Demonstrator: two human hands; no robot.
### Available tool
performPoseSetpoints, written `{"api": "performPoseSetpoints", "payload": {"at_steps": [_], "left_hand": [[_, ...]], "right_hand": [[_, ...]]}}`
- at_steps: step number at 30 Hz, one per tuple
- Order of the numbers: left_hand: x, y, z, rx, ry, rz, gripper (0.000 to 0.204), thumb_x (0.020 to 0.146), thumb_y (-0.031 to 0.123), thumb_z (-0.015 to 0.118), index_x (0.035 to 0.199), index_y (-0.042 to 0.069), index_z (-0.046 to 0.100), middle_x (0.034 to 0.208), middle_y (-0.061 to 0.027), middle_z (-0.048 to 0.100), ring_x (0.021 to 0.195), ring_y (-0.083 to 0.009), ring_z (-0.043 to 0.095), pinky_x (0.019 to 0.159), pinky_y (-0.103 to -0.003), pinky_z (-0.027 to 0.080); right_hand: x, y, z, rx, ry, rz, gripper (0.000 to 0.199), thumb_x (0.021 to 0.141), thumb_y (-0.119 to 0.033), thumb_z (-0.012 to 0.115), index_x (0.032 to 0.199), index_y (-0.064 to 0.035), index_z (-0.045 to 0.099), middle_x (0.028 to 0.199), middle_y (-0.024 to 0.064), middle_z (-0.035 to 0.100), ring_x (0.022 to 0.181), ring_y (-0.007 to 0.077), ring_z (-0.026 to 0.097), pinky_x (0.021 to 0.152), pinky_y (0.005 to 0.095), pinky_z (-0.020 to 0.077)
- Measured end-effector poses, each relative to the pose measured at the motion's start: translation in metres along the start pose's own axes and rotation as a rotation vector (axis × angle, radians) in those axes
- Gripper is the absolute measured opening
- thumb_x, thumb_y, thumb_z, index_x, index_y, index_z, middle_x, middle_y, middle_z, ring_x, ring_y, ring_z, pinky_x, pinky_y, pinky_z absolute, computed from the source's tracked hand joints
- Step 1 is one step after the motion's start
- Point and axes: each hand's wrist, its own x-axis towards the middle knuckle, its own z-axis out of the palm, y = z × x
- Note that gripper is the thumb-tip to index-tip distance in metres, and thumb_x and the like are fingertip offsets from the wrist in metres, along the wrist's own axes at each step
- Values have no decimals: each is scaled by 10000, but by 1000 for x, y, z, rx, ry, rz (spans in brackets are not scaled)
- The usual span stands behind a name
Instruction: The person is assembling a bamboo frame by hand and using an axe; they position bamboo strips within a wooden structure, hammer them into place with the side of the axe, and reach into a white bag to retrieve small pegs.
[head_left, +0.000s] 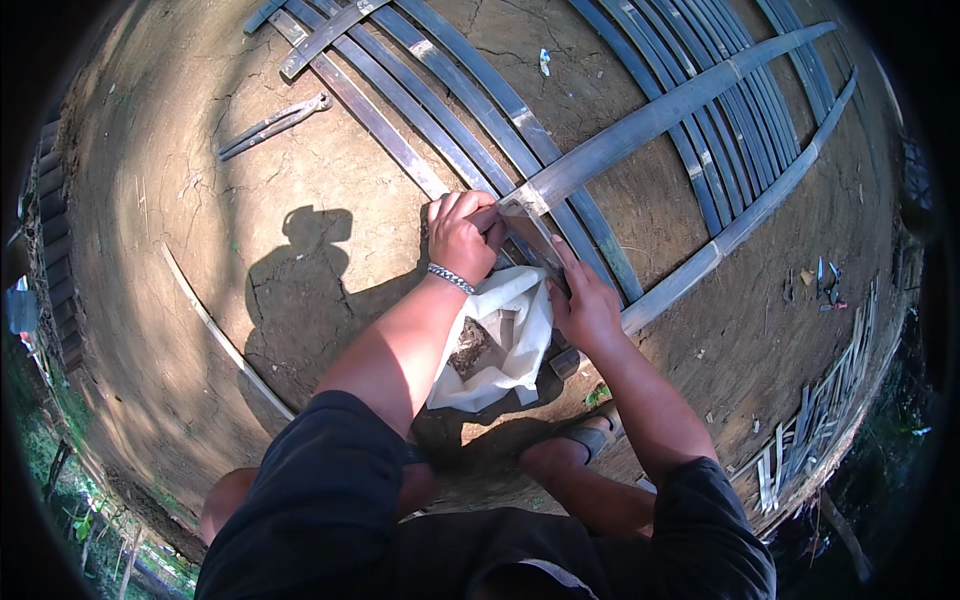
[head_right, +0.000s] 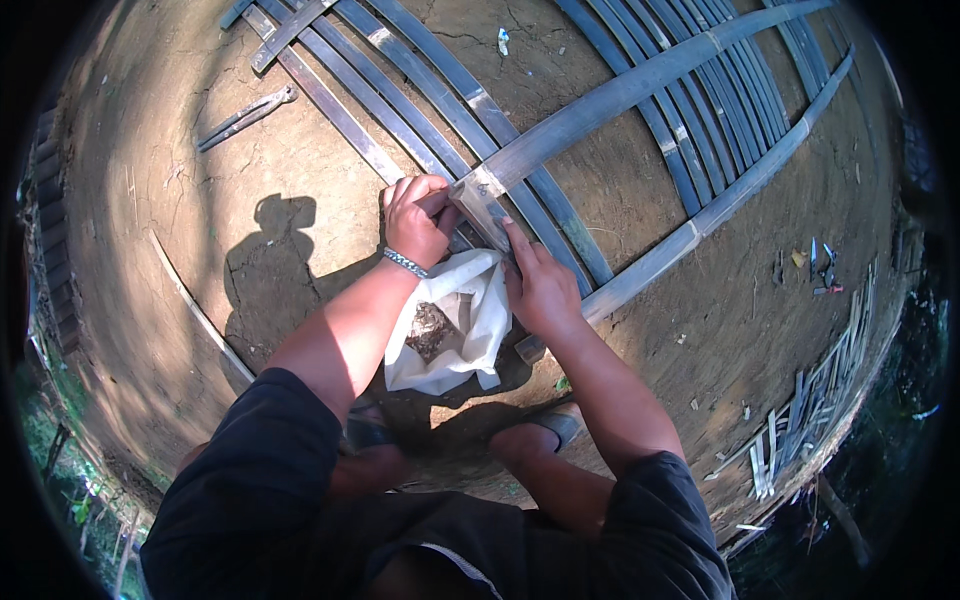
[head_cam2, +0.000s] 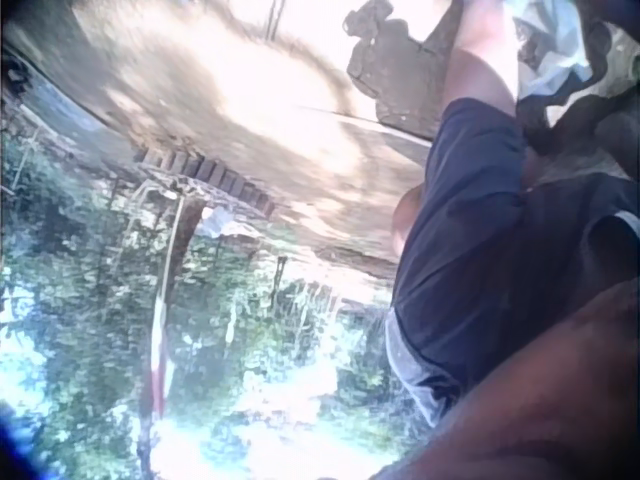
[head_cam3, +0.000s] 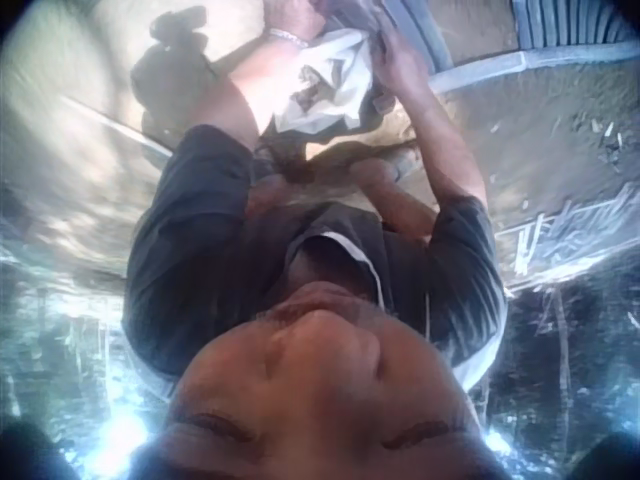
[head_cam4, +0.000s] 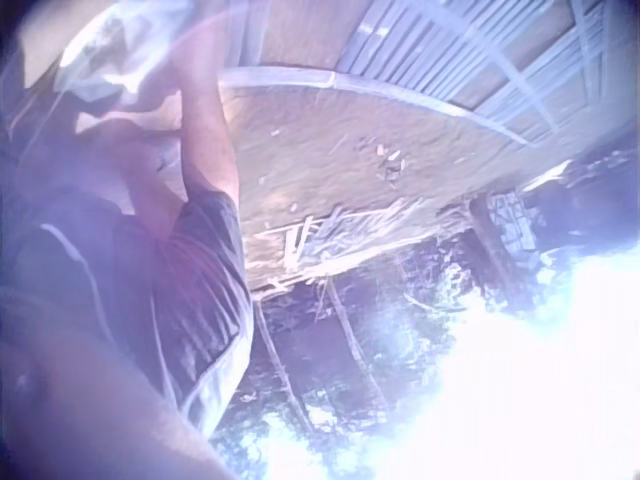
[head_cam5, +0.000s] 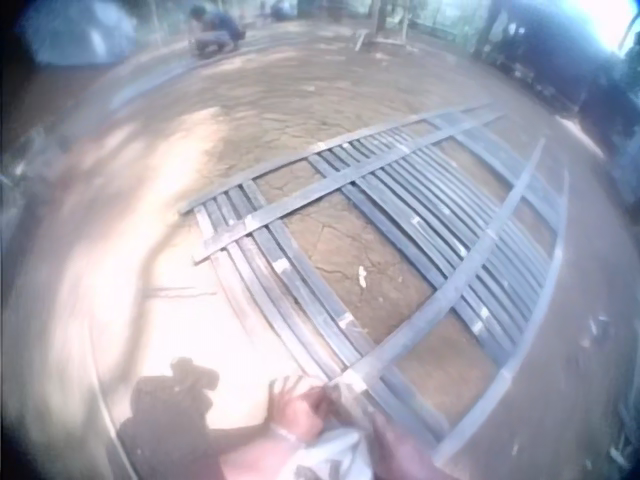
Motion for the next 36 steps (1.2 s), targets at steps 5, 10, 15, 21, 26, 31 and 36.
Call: {"api": "performPoseSetpoints", "payload": {"at_steps": [5, 10, 15, 21, 26, 31, 36], "left_hand": [[-1, 0, 2, -7, 12, -14, 106, 704, 87, 746, 786, 126, 692, 995, 18, 679, 971, -240, 622, 893, -412, 418], [-4, -1, 3, 23, 10, -28, 86, 746, 138, 785, 808, 156, 727, 973, 29, 671, 963, -227, 621, 899, -394, 417], [-2, 0, 2, -10, -31, -46, 166, 756, 164, 794, 904, 167, 718, 1013, 18, 666, 1010, -240, 613, 948, -417, 406], [-3, -4, -1, -22, 26, -95, 375, 781, 92, 676, 1153, 125, 648, 1180, -77, 644, 1137, -307, 585, 1019, -453, 393], [-2, 3, 9, 218, 141, -152, 551, 813, 79, 598, 1364, 92, 594, 1401, -125, 589, 1344, -336, 506, 1183, -539, 294], [-9, 4, 10, 258, -7, -235, 613, 843, 114, 591, 1455, 109, 555, 1541, -84, 508, 1476, -311, 400, 1239, -604, 196], [-3, 3, 19, 290, 15, -220, 563, 854, 121, 587, 1416, 89, 597, 1546, -77, 509, 1480, -296, 400, 1238, -607, 204]], "right_hand": [[-6, 6, 3, 111, 189, -158, 754, 844, -45, 727, 1539, -177, 464, 889, 150, 620, 760, 390, 658, 690, 472, 550], [-2, 5, 4, 18, 109, -49, 769, 824, -34, 736, 1535, -162, 469, 900, 159, 639, 769, 399, 665, 683, 471, 548], [-6, 14, 8, 109, 155, -112, 746, 843, -48, 732, 1533, -160, 470, 986, 184, 681, 823, 407, 688, 700, 475, 553], [-1, 9, 5, 89, 84, -96, 680, 874, -69, 723, 1508, -109, 482, 1069, 214, 695, 889, 427, 697, 748, 473, 568], [-3, 23, 17, 134, 108, -108, 618, 894, -84, 720, 1472, -55, 503, 1114, 233, 695, 938, 437, 706, 794, 463, 580], [-5, 22, 14, 110, 87, -105, 631, 905, -91, 708, 1492, -79, 476, 1110, 232, 691, 923, 443, 701, 771, 480, 576], [-21, 52, 35, 128, 124, -101, 642, 898, -88, 702, 1496, -80, 469, 1093, 234, 693, 934, 445, 697, 768, 480, 575]]}}
